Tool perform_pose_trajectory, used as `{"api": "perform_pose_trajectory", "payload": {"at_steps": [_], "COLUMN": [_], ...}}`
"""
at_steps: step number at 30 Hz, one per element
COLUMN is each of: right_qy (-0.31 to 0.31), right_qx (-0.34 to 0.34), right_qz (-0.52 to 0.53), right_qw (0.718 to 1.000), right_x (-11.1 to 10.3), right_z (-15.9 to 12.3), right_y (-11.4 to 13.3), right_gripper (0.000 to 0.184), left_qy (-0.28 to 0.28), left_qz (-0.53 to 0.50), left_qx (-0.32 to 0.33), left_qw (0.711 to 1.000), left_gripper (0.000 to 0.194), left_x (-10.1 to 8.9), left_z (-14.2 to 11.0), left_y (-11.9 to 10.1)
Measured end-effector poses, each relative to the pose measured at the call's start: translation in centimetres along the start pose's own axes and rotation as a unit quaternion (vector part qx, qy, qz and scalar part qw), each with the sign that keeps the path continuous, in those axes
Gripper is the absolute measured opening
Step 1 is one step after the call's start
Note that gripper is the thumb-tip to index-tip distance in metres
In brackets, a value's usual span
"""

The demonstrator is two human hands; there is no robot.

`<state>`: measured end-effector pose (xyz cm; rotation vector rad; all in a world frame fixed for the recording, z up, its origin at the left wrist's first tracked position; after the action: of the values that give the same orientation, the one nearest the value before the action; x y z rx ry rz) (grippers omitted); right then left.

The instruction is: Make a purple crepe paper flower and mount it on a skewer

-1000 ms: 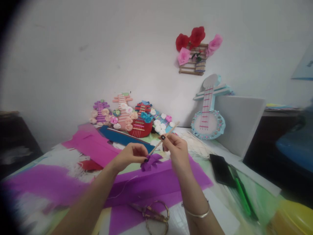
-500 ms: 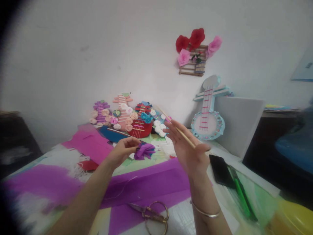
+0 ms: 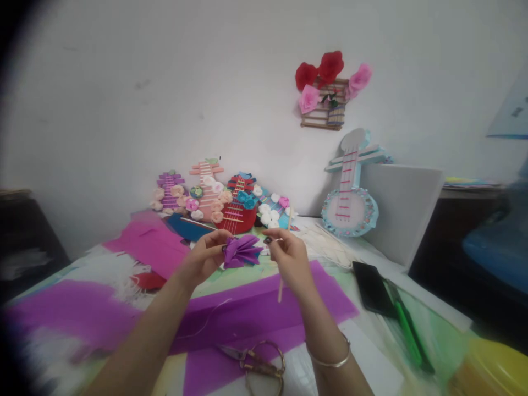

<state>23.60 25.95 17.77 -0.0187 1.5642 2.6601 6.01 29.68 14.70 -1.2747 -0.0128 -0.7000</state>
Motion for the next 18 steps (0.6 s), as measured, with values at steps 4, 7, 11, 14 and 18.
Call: {"api": "perform_pose_trajectory", "payload": {"at_steps": [4, 7, 11, 14, 18], "right_qy": [0.053, 0.071, 0.044, 0.040, 0.058], "right_qx": [-0.001, 0.017, 0.022, 0.014, -0.013], "right_qz": [-0.054, -0.009, -0.010, -0.040, -0.111], "right_qw": [0.997, 0.997, 0.999, 0.998, 0.992], "right_x": [2.0, 2.8, 2.5, 2.3, 2.8], "right_z": [-0.4, -0.5, -0.6, -0.6, -0.6], "right_y": [0.3, 0.1, 0.1, -0.2, -0.6], "right_gripper": [0.028, 0.023, 0.022, 0.021, 0.013], "left_qy": [0.020, 0.036, 0.050, 0.036, 0.069], "left_qz": [0.027, 0.037, 0.063, 0.110, 0.206], "left_qx": [-0.008, -0.011, -0.026, -0.026, 0.006], "left_qw": [0.999, 0.999, 0.996, 0.993, 0.976], "left_gripper": [0.025, 0.025, 0.027, 0.033, 0.041], "left_x": [0.3, 0.5, 0.8, 0.9, 2.4], "left_z": [-0.1, -0.1, 0.0, 0.1, 0.0], "left_y": [0.5, 0.8, 1.2, 1.3, 0.9]}}
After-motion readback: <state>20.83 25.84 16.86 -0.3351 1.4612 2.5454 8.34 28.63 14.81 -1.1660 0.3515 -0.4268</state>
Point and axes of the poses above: each hand's wrist, its own z-axis towards the middle knuckle, its own x-axis out of the palm, y = z × x, the point moved 7 cm from there along z, towards the middle knuckle, and after that the axes turned 3 degrees about z, right-handed, at the moved point
